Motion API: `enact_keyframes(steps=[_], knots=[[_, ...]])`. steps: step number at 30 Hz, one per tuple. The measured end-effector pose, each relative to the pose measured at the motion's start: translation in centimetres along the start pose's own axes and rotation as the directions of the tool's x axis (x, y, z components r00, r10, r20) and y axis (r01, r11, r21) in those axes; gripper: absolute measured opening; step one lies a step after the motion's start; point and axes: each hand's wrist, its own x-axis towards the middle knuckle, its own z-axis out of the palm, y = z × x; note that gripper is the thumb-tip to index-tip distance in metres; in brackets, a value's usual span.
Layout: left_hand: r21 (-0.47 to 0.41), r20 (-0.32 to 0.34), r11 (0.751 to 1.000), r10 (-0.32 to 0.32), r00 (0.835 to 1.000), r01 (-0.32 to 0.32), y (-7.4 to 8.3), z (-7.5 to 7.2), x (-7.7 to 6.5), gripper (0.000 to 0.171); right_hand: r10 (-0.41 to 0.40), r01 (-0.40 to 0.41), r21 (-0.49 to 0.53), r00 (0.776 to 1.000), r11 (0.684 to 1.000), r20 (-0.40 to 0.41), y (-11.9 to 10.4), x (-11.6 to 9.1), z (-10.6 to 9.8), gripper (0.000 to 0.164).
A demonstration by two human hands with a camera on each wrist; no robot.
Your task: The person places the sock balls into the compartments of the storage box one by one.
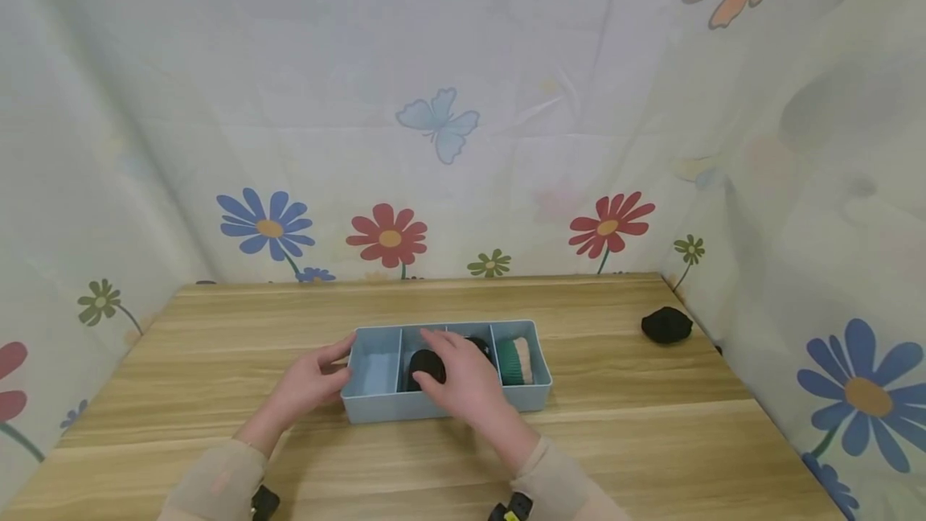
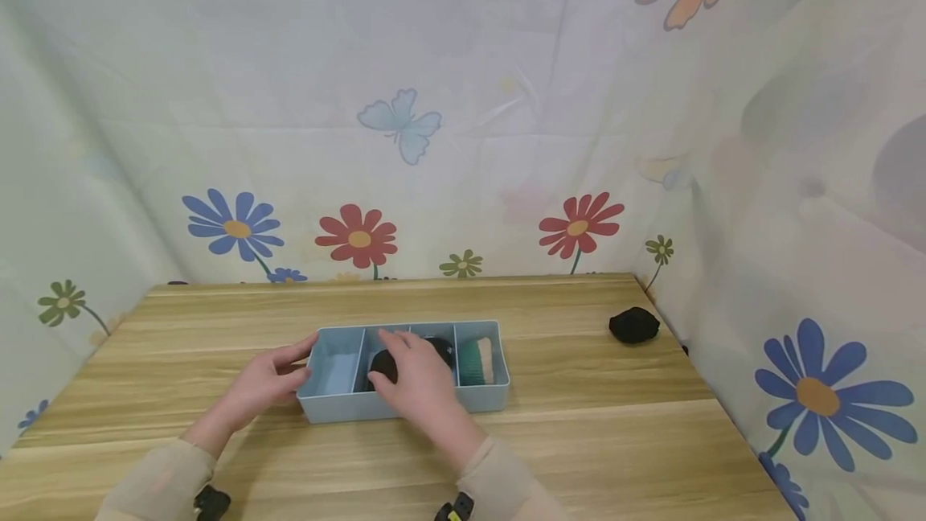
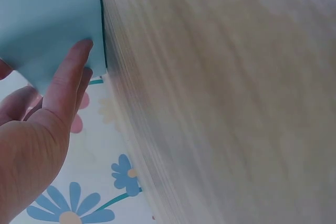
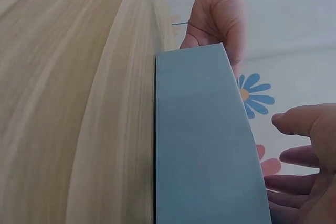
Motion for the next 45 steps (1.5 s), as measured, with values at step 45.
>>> enact_keyframes(steps=[45], knots=[[-0.026,-0.006,1.000,-0.007,1.000,0.006,0.1,0.1,-0.1,0.062,0.031,-0.018,0.054,0.971,0.998,-0.239,9.1,-3.5,-5.6,0.059]])
